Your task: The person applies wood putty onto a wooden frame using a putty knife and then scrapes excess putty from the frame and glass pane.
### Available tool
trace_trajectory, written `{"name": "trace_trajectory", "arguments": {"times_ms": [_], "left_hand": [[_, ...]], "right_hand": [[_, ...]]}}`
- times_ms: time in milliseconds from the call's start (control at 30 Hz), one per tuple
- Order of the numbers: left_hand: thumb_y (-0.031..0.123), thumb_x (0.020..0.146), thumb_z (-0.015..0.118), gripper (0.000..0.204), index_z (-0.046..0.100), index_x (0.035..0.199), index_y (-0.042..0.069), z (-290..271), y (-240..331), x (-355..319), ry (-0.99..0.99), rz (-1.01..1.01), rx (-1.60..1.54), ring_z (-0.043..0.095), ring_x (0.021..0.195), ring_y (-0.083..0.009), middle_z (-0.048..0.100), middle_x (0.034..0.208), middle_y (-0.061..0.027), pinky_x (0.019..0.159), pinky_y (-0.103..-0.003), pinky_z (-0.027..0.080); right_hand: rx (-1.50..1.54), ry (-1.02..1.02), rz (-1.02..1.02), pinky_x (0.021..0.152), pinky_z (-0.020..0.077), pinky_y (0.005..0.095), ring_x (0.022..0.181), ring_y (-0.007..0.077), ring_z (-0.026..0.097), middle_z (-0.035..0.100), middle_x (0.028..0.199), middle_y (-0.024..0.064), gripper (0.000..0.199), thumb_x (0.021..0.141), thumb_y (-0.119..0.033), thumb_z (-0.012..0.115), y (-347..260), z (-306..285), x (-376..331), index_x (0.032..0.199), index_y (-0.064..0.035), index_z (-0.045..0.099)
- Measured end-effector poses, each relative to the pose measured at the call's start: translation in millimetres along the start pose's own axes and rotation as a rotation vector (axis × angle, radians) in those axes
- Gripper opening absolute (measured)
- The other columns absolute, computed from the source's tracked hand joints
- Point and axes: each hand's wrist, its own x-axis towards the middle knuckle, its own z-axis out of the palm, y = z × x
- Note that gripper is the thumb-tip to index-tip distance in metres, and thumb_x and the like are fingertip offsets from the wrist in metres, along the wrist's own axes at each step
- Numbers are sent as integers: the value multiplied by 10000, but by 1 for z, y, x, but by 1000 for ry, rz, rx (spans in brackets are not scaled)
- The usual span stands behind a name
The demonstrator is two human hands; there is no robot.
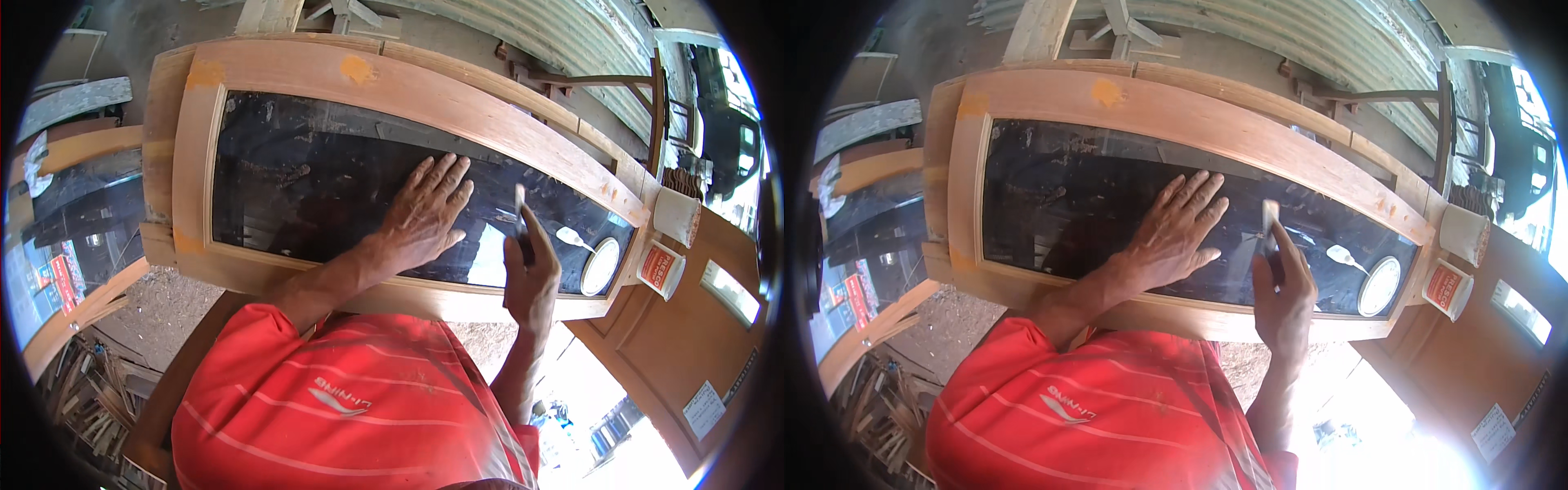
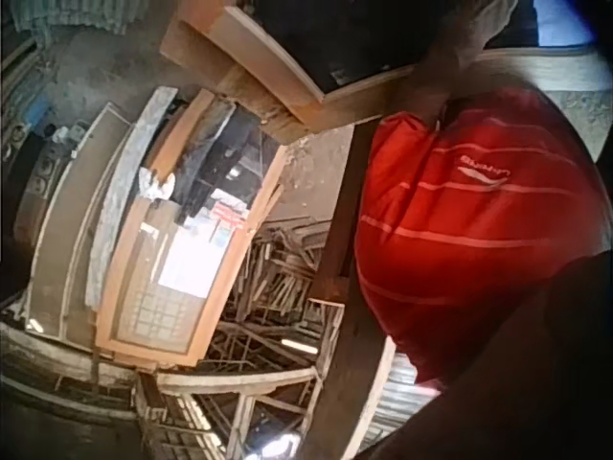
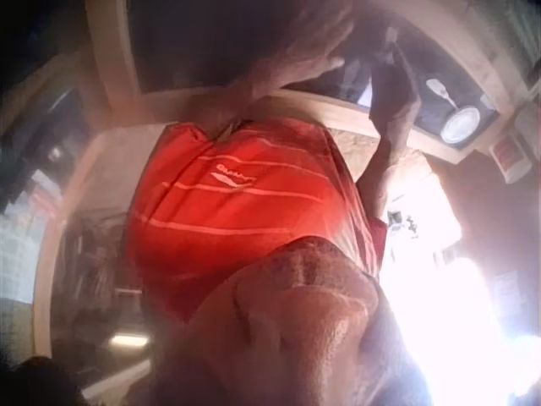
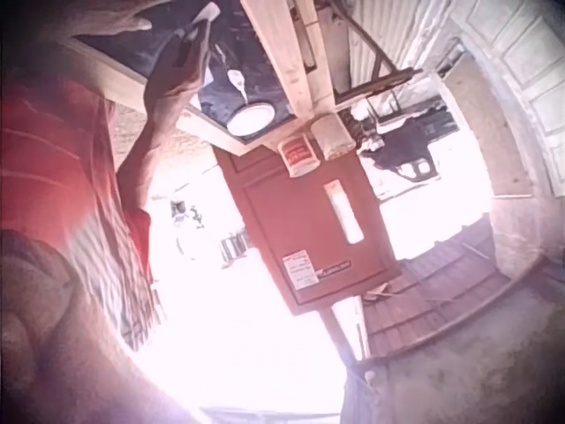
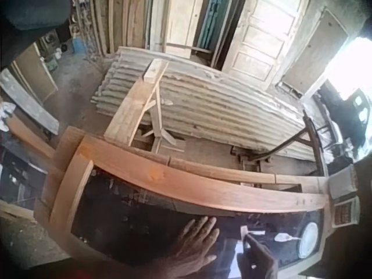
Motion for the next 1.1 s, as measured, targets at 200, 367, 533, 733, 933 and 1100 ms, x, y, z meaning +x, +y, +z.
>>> {"name": "trace_trajectory", "arguments": {"times_ms": [200, 367, 533, 733, 933, 1100], "left_hand": [[470, 907, 786, 751, 599, 1478, 18, 16, 12, -24, -130, 26, -127, 253, 1613, -431, 395, 1665, -259, 1334, -536, 168], [373, 915, 781, 621, 633, 1394, 5, 16, 24, -38, -242, 296, -560, 453, 1477, -361, 612, 1432, -167, 1262, -528, 291], [320, 918, 768, 572, 622, 1382, 20, 14, 17, -41, -312, 307, -515, 521, 1399, -301, 610, 1402, -126, 1183, -498, 370], [272, 921, 760, 548, 615, 1389, 29, 27, 24, -43, -359, 237, -623, 547, 1383, -294, 606, 1410, -145, 1181, -484, 379], [267, 917, 764, 540, 620, 1380, 29, 23, 21, -49, -376, 236, -643, 550, 1379, -299, 611, 1403, -148, 1184, -485, 378], [263, 914, 768, 534, 625, 1372, 29, 22, 20, -51, -375, 227, -673, 553, 1376, -302, 615, 1397, -150, 1187, -485, 377]], "right_hand": [[-110, -40, -206, 757, 573, 448, 826, 360, 722, 700, 984, 222, 443, 963, -82, 741, -78, 61, 74, 1401, -47, 686], [-265, -53, -151, 834, 576, 532, 938, 467, 728, 706, 1032, 282, 439, 1004, -167, 688, -93, 88, 104, 1420, -34, 644], [-244, -103, -122, 856, 579, 531, 976, 465, 737, 718, 1084, 297, 456, 989, -146, 691, -99, 90, 98, 1413, 10, 635], [-211, -71, -104, 830, 596, 511, 937, 451, 750, 734, 1043, 284, 441, 996, -152, 690, -97, 97, 100, 1397, 24, 637], [-214, -71, -125, 722, 597, 523, 826, 444, 746, 712, 963, 268, 467, 1028, -152, 654, -106, 121, 102, 1458, 17, 588], [-211, -52, -148, 686, 611, 523, 782, 445, 738, 700, 973, 260, 545, 1039, -188, 651, -116, 115, 100, 1524, 28, 527]]}}
